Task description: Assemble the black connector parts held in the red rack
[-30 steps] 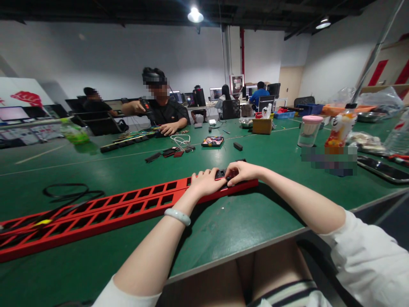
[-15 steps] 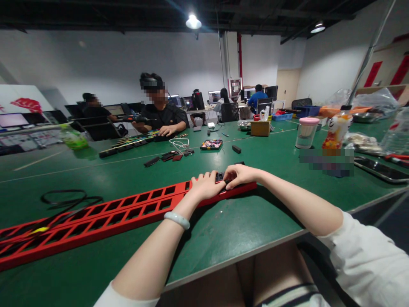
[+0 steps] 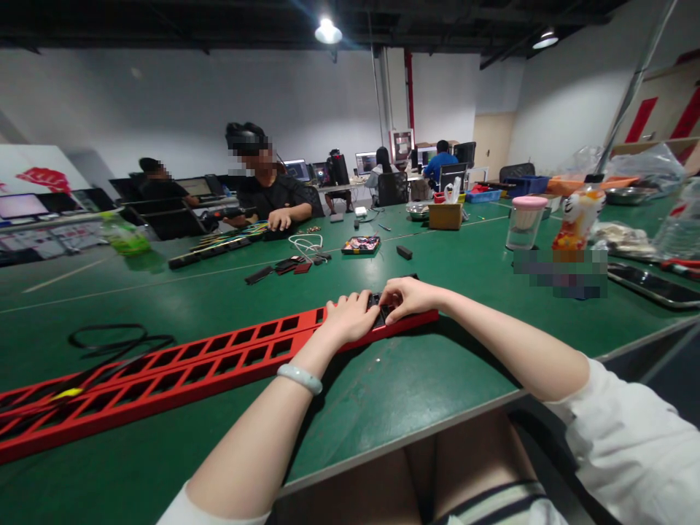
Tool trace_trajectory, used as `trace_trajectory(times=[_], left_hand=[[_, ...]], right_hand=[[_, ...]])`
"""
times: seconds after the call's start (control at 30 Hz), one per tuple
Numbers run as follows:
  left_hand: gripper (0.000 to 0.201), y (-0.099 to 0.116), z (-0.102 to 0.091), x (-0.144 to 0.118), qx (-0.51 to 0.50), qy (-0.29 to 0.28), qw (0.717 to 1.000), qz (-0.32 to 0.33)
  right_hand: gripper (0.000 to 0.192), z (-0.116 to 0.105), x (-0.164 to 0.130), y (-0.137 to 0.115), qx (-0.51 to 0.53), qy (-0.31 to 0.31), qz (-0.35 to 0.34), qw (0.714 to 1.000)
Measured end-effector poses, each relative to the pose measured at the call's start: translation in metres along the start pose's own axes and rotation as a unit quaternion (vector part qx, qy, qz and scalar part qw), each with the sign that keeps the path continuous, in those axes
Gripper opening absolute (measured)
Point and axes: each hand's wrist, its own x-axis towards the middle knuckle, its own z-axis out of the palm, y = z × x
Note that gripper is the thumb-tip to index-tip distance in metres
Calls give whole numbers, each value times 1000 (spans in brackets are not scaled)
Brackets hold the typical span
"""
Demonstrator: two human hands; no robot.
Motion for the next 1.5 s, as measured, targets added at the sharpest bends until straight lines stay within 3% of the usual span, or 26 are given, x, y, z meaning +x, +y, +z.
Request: trace_trajectory(times=[0.47,1.5], left_hand=[[54,0,0,-1,2,-3,1000,-3],[58,5,-6,-4,1,-15,1000,-14]], right_hand=[[39,-1,1,-3,-74,-12,-30,997],[28,-1,0,0,-82,-19,-36,996]])
